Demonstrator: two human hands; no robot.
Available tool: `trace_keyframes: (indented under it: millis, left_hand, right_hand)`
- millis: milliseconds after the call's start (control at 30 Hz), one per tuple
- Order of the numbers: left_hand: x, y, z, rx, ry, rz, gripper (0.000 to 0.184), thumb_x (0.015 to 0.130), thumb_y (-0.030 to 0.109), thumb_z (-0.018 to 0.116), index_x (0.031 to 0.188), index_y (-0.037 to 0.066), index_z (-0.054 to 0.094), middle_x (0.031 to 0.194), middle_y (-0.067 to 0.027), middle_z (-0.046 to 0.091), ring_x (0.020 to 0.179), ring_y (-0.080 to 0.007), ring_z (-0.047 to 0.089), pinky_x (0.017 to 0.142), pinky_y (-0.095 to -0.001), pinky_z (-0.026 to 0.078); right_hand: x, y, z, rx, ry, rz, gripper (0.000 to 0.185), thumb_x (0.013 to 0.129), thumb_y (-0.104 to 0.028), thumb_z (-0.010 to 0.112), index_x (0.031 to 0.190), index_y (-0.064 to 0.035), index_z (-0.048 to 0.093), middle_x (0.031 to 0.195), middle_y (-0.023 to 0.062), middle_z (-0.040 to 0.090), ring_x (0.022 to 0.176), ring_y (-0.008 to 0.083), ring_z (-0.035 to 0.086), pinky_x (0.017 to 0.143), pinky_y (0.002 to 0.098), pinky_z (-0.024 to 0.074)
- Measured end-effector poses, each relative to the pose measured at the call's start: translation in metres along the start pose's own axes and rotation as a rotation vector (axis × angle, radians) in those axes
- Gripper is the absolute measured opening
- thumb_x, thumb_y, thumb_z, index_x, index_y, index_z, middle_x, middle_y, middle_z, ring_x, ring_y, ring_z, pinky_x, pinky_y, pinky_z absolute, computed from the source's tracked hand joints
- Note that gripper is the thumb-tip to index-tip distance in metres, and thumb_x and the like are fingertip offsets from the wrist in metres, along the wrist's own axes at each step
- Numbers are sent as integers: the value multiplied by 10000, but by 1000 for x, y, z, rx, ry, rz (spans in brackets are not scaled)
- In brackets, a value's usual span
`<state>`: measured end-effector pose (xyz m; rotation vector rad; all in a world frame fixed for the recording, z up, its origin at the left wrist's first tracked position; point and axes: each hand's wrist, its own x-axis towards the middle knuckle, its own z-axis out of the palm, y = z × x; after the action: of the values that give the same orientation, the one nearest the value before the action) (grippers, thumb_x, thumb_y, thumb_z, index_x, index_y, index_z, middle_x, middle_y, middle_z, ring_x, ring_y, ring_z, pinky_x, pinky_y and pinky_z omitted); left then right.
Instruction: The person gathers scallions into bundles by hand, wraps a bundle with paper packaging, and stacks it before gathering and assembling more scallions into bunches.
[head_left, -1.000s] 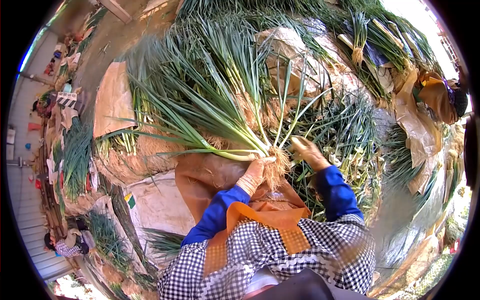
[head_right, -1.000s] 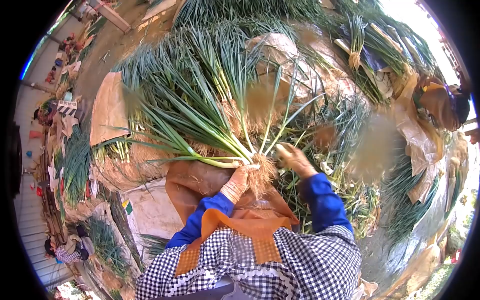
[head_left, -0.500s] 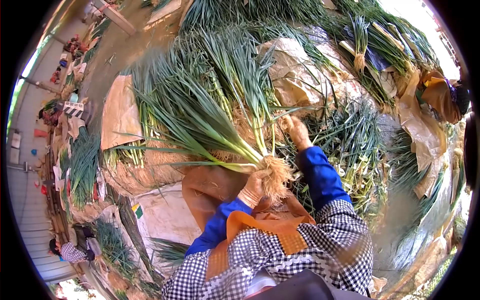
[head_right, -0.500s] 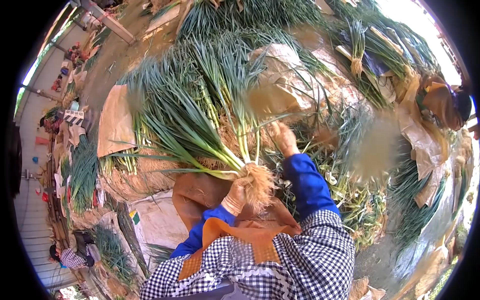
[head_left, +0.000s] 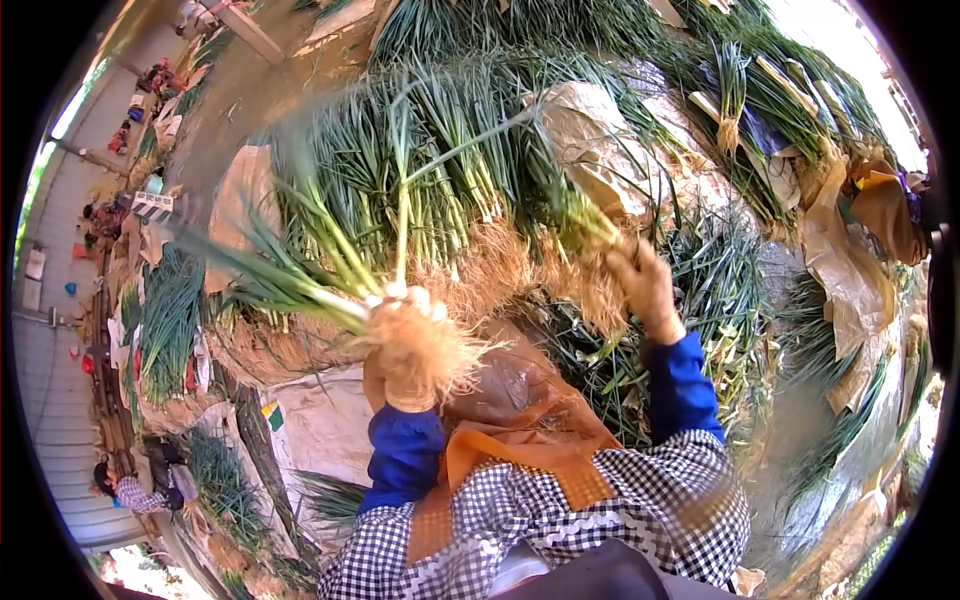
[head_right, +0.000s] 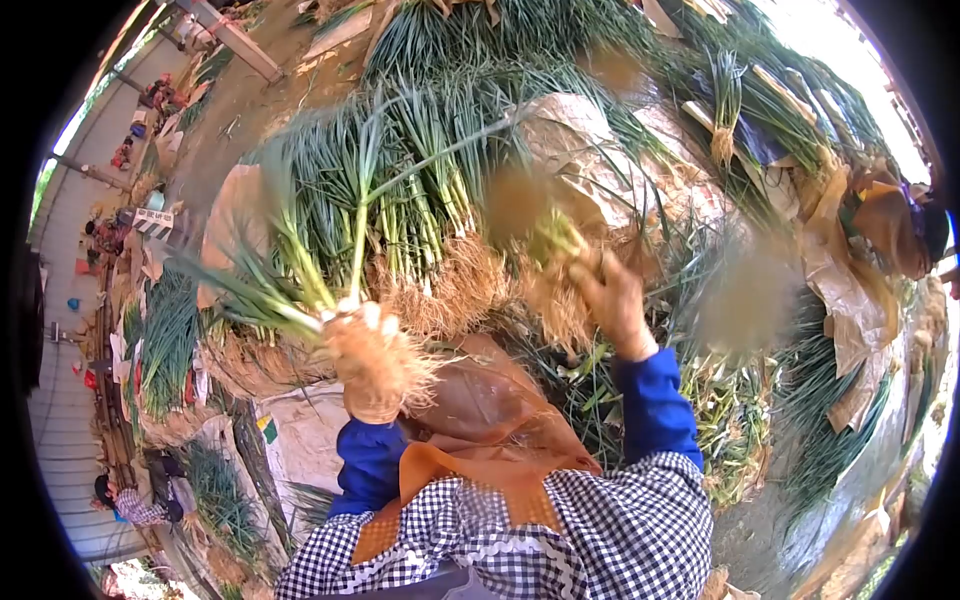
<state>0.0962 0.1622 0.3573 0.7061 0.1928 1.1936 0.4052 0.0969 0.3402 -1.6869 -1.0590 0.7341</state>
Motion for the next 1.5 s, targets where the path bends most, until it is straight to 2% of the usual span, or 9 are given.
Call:
trace_keyframes:
  millis: [167,367,567,700,867,1200,1333,1400,1500]
  left_hand:
    - [-35,-62,-36,108,506,-532,216,779,34,523,984,-1,580,850,-61,620,738,-151,604,663,-288,533]
    - [-54,-96,-40,-88,483,-623,267,787,50,536,1043,-17,566,909,-106,636,815,-224,625,740,-361,527]
    - [-59,-100,-43,-76,487,-671,209,792,55,538,974,-34,590,904,-121,639,782,-229,630,725,-354,528]
    - [-73,-116,-66,-184,464,-717,352,758,8,526,1109,-5,532,995,-108,611,915,-235,600,827,-360,500]
    - [-75,-131,-33,-280,380,-830,410,756,-29,483,1164,20,482,1064,-127,578,955,-257,587,869,-380,483]
    - [-73,-162,-17,-363,526,-902,262,821,44,508,1080,10,531,1005,-114,594,938,-252,583,844,-380,487]
    - [-86,-184,-43,-230,578,-807,289,801,18,501,1089,12,533,1008,-122,595,950,-262,576,862,-389,476]
    - [-84,-182,-36,-242,557,-776,287,794,6,506,1080,11,537,1009,-121,596,946,-260,577,859,-387,478]
    - [-82,-172,-32,-236,544,-857,261,785,12,522,1043,-6,550,968,-128,610,884,-258,599,807,-376,502]
  right_hand:
    - [-59,119,28,-359,-245,234,212,813,-263,581,963,-130,647,853,72,662,818,211,628,716,299,483]
    - [-22,111,20,-799,-116,297,526,724,-601,580,840,-91,641,793,114,643,802,273,628,698,380,492]
    - [29,160,80,-1034,-266,-42,175,717,-273,680,745,-113,615,682,105,610,667,303,601,587,381,471]
    - [11,119,53,-510,-158,-22,146,799,-192,617,751,-55,600,591,37,562,540,138,537,521,293,442]
    - [-36,36,29,1113,-193,365,94,828,-142,546,798,-54,544,613,-18,489,538,82,473,592,269,477]
    - [-97,16,-13,214,-729,165,173,792,-208,592,753,-40,579,595,-35,443,552,66,409,496,242,340]
    - [-84,65,-96,-589,-344,554,243,806,-253,597,920,-45,647,763,91,638,715,198,595,648,329,483]
    - [-73,110,-116,-290,-92,735,381,833,-332,563,1114,-75,571,912,106,653,835,251,622,719,368,486]
    - [-27,64,-13,-707,-111,127,499,844,-395,538,1202,-51,494,1006,124,638,940,283,604,788,369,467]
